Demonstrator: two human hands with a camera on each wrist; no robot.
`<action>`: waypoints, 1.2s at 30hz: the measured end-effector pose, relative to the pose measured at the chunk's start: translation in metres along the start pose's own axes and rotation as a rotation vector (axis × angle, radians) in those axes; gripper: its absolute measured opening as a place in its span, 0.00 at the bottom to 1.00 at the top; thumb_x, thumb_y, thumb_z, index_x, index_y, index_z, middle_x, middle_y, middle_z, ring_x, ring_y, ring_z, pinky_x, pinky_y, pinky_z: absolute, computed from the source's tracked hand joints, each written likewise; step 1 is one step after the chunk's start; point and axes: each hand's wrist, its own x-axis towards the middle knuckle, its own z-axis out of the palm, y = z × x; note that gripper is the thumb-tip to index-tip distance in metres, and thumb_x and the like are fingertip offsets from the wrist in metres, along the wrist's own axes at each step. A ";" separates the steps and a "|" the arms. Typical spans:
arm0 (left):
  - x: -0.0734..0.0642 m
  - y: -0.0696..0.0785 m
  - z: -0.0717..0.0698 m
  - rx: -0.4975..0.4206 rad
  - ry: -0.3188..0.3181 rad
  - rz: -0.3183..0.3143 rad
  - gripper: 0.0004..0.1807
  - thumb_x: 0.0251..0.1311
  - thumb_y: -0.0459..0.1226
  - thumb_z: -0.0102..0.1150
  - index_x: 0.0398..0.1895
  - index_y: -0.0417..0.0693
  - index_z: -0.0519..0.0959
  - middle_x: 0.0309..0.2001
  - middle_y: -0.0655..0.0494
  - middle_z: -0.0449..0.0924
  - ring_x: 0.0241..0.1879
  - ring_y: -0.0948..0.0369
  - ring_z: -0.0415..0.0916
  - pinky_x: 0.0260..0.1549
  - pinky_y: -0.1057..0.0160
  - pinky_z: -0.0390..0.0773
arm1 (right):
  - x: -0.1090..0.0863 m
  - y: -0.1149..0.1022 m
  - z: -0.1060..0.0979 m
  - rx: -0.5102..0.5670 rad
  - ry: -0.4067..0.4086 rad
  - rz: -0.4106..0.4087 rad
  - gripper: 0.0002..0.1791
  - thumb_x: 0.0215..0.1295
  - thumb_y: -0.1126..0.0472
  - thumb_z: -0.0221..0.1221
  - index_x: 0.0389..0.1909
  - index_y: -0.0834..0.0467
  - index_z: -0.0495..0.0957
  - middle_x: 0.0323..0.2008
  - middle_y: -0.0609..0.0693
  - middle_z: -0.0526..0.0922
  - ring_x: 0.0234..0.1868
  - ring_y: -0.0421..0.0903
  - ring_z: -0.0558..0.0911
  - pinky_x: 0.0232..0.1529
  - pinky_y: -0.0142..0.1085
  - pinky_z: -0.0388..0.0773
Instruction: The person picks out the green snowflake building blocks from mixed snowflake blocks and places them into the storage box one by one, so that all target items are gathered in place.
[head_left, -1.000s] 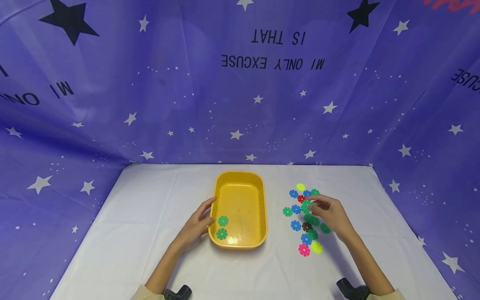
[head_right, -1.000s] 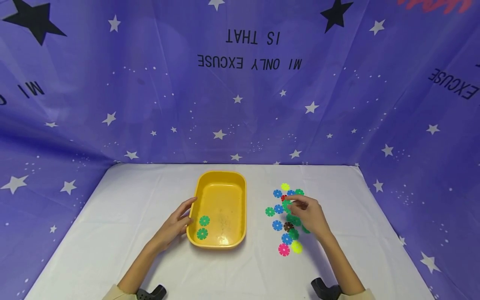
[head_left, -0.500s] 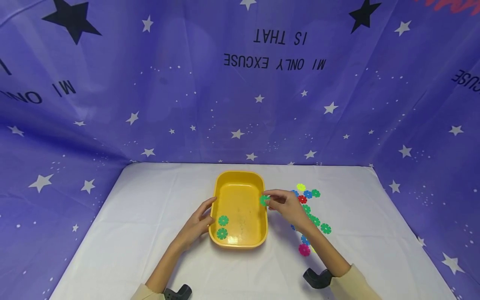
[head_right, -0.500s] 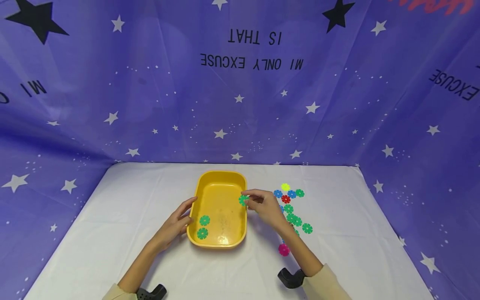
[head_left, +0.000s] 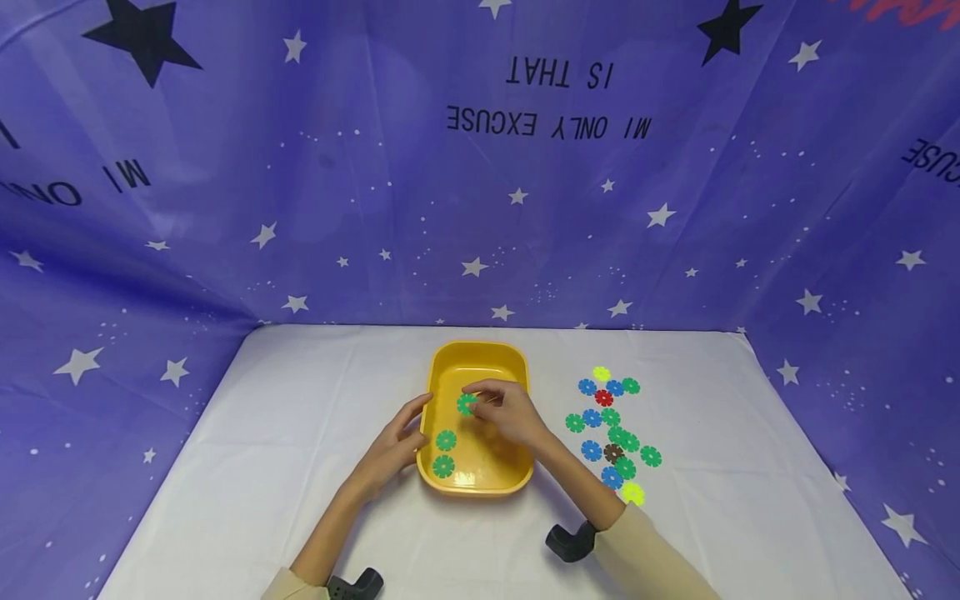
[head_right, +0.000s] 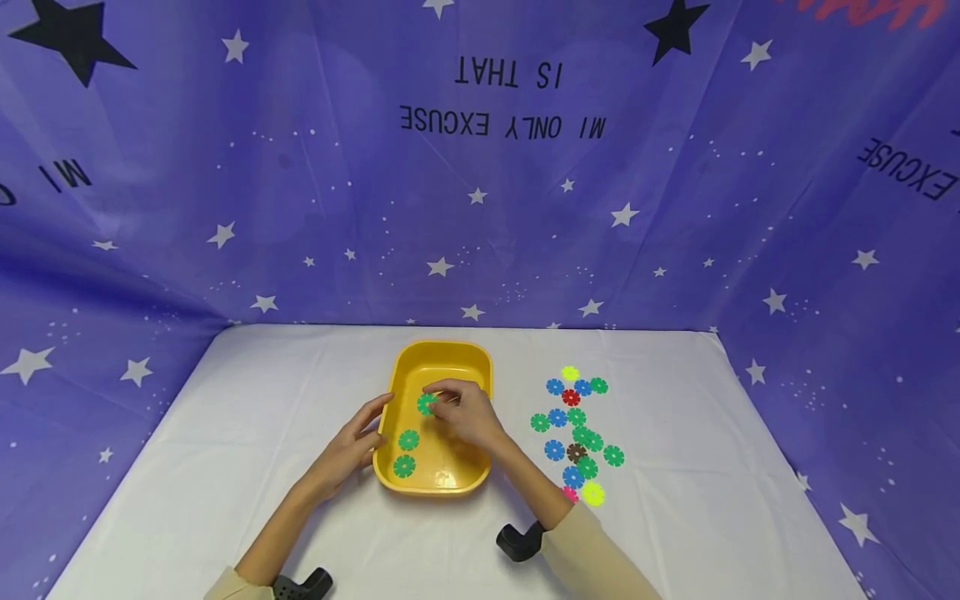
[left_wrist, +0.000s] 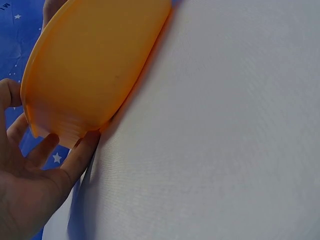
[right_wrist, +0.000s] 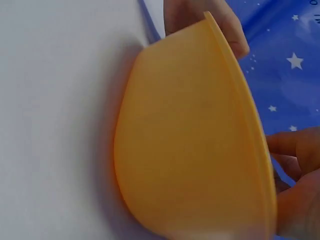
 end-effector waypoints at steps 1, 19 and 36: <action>0.000 0.000 0.000 -0.001 -0.001 -0.002 0.37 0.63 0.32 0.52 0.76 0.64 0.61 0.77 0.42 0.49 0.67 0.40 0.63 0.51 0.51 0.81 | 0.002 0.000 0.003 -0.003 0.000 0.016 0.14 0.64 0.72 0.62 0.51 0.67 0.82 0.35 0.59 0.86 0.37 0.63 0.84 0.40 0.46 0.85; 0.001 0.002 0.000 -0.009 -0.017 0.005 0.37 0.63 0.32 0.52 0.76 0.62 0.60 0.77 0.39 0.47 0.68 0.38 0.62 0.52 0.49 0.80 | 0.019 0.010 0.029 -0.031 0.000 0.238 0.17 0.58 0.75 0.59 0.49 0.65 0.84 0.27 0.53 0.84 0.26 0.44 0.81 0.30 0.30 0.80; 0.000 0.002 0.002 -0.003 -0.015 0.000 0.37 0.63 0.32 0.52 0.77 0.61 0.59 0.78 0.42 0.47 0.68 0.39 0.62 0.54 0.50 0.79 | 0.028 0.012 0.036 -0.279 -0.042 0.218 0.14 0.56 0.73 0.62 0.44 0.62 0.86 0.22 0.49 0.80 0.20 0.41 0.75 0.21 0.28 0.73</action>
